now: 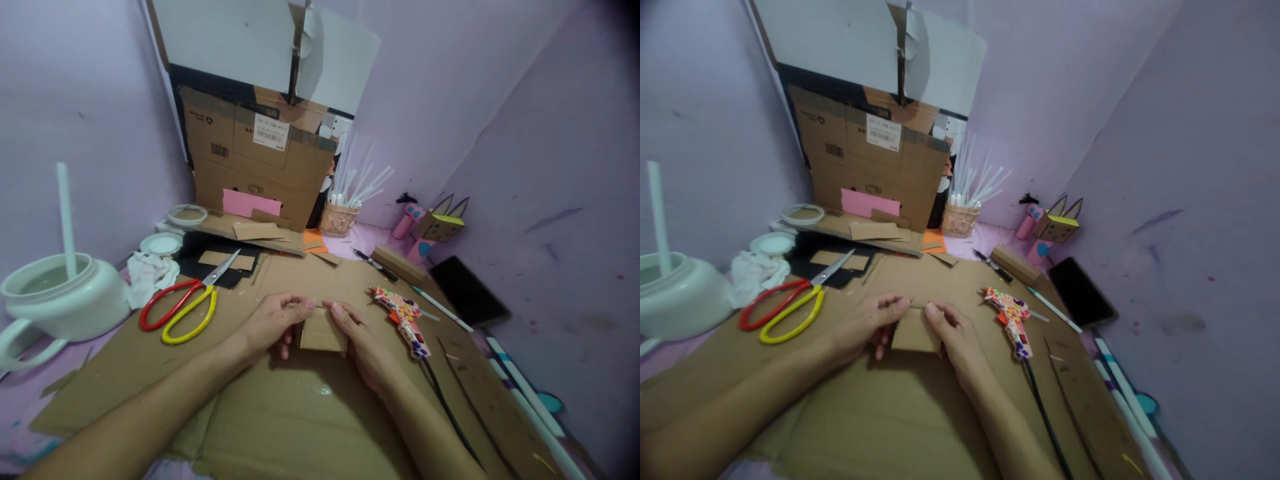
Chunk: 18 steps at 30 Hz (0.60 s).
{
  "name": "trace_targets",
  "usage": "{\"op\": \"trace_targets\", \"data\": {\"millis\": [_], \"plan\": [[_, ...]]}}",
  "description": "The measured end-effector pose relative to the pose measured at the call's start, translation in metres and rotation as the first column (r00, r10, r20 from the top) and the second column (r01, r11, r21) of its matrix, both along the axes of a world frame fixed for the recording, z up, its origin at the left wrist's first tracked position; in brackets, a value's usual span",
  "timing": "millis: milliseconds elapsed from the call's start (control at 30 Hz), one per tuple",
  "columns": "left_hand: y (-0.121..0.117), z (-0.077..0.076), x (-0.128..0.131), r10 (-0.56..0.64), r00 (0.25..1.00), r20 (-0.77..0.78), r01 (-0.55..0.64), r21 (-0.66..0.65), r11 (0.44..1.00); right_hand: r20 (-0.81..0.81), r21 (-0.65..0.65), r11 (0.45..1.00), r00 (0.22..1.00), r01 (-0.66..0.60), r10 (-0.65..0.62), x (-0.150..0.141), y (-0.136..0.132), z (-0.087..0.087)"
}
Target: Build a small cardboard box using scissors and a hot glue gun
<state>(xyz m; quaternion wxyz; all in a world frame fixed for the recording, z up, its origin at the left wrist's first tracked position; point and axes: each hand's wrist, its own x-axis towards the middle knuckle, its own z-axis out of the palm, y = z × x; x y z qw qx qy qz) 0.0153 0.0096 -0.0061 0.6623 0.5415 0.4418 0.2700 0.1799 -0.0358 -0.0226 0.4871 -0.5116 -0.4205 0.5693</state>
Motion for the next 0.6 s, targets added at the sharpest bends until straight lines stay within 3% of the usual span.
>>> {"op": "trace_targets", "data": {"millis": [167, 300, 600], "plan": [[0.003, 0.003, -0.001, 0.054, 0.994, 0.096, -0.042, -0.131, 0.990, -0.186, -0.019, 0.999, 0.982, -0.040, 0.035, 0.001, -0.002, 0.009], [0.008, 0.003, -0.005, 0.070, 0.990, 0.123, -0.040, -0.235, 0.971, -0.332, -0.075, 0.997, 0.943, -0.019, -0.007, 0.003, -0.002, 0.013], [0.014, 0.009, -0.011, 0.110, 0.977, 0.183, -0.042, -0.338, 0.940, -0.555, -0.103, 0.990, 0.832, -0.092, 0.020, 0.009, -0.004, 0.019]]}}
